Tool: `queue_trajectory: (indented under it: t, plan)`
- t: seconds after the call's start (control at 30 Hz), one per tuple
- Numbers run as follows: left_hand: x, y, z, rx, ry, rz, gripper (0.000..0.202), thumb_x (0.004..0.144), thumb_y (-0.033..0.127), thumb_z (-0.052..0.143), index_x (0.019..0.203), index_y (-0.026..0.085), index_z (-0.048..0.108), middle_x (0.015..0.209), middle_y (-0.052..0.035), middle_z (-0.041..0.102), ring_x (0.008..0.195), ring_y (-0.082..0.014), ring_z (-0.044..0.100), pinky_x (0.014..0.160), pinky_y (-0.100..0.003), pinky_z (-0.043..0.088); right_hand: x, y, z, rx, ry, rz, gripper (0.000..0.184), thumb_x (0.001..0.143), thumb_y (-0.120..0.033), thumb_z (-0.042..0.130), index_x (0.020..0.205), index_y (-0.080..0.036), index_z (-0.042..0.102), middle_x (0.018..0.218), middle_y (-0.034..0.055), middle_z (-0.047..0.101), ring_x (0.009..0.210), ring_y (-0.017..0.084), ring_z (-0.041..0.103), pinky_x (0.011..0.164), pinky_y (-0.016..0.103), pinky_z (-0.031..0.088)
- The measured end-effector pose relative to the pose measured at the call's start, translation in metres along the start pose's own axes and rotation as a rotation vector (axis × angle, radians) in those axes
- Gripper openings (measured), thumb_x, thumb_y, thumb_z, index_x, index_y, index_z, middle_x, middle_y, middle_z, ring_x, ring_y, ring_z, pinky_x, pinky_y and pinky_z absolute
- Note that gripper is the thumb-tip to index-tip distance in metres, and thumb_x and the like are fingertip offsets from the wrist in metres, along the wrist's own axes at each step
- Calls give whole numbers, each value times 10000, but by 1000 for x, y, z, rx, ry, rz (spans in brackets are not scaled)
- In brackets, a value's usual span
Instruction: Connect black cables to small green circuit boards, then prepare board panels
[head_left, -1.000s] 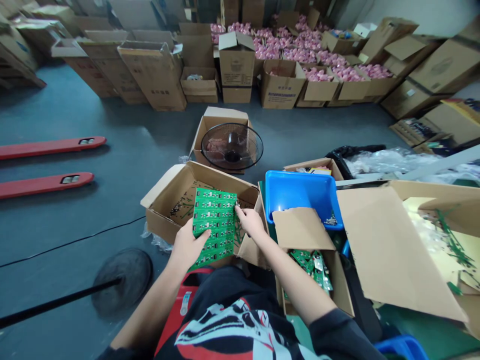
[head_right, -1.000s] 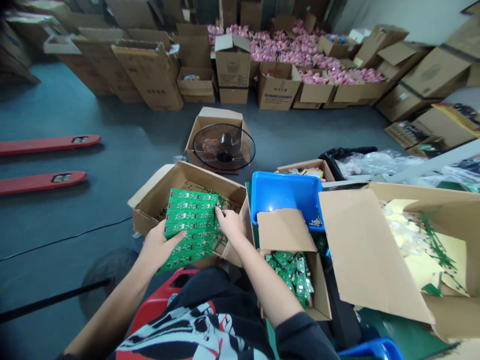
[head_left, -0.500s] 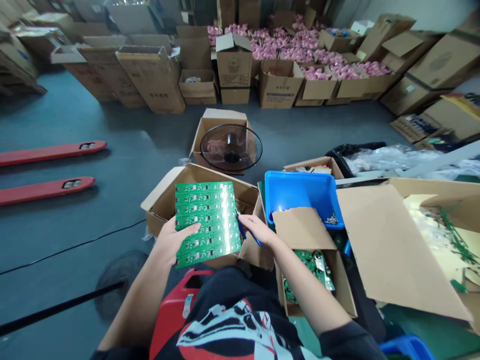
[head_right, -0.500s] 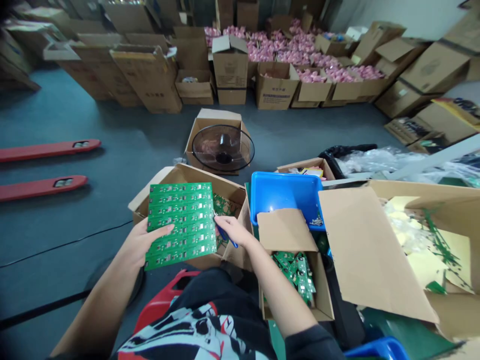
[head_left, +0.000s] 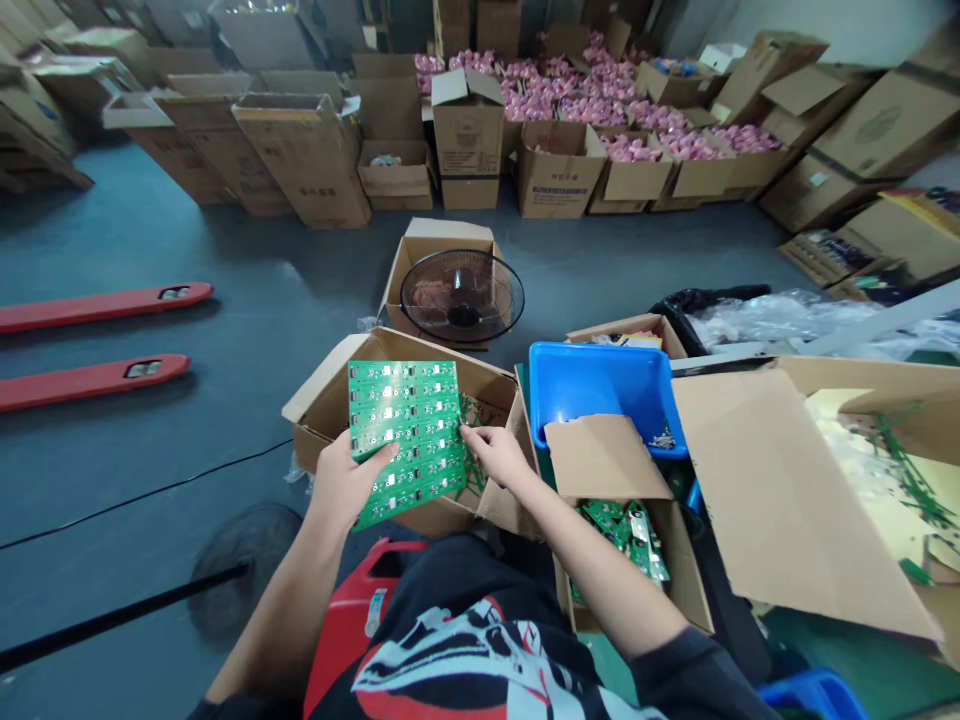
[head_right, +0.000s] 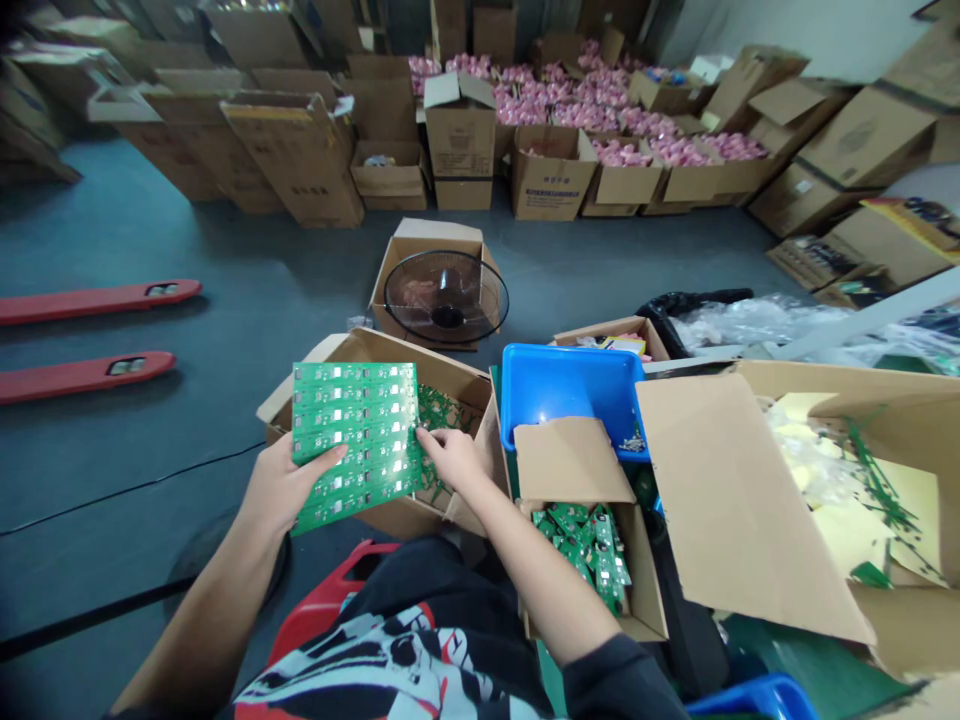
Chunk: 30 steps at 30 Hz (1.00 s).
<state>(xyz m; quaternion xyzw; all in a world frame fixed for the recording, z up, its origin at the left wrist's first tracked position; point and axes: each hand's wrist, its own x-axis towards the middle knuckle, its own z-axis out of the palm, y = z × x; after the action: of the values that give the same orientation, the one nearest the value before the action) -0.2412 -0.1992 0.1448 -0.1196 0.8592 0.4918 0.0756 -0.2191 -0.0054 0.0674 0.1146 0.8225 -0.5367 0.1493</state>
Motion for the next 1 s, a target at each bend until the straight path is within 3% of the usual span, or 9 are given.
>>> queue_trajectory:
  t: [0.2,0.33,0.47,0.57,0.77,0.87,1.0]
  plan:
    - [-17,18,0,210,63,94,335,607,388,632,865,175,627,795,-59,692,715,-250,639,648,-313,482,-4,-14,6,-128,63,41,476,805,-572,374,763,-198,666,673,72,635,721,229,584,558,259,321]
    - [-20,23,-1,246,79,98,306,611,370,629,850,179,631,767,-53,693,693,-250,636,618,-308,482,-4,-13,8,-97,62,8,474,812,-569,356,711,-195,629,645,60,605,704,211,575,567,253,339]
    - [-15,23,-8,16,10,25,341,569,365,682,843,167,638,808,-58,696,764,-261,639,665,-321,493,-4,-8,0,48,-64,-123,516,847,-553,274,612,-182,546,577,7,548,598,135,543,569,219,382]
    - [-11,22,-13,-195,-83,-66,402,527,348,731,869,160,631,807,-54,697,724,-246,645,620,-312,506,-4,-7,-11,147,-164,-215,552,843,-574,245,563,-173,502,576,-3,533,581,109,516,587,208,405]
    - [-8,21,-18,-272,-129,-126,416,484,329,768,841,165,631,763,-41,699,640,-222,641,547,-293,506,-5,-9,-21,217,-207,-228,560,818,-619,238,609,-170,500,537,-9,509,494,102,484,495,211,394]
    - [-9,19,-17,-200,-105,-73,401,511,355,746,852,177,631,796,-44,701,710,-245,645,591,-304,508,-4,-9,-19,183,-155,-191,526,819,-603,271,668,-173,533,508,-22,486,462,104,475,468,209,370]
    - [-12,20,-12,67,23,66,349,558,380,696,847,194,634,811,-46,700,798,-269,636,674,-312,492,-2,-12,-14,79,-28,-132,493,813,-581,341,680,-183,601,531,4,536,552,141,523,532,227,358]
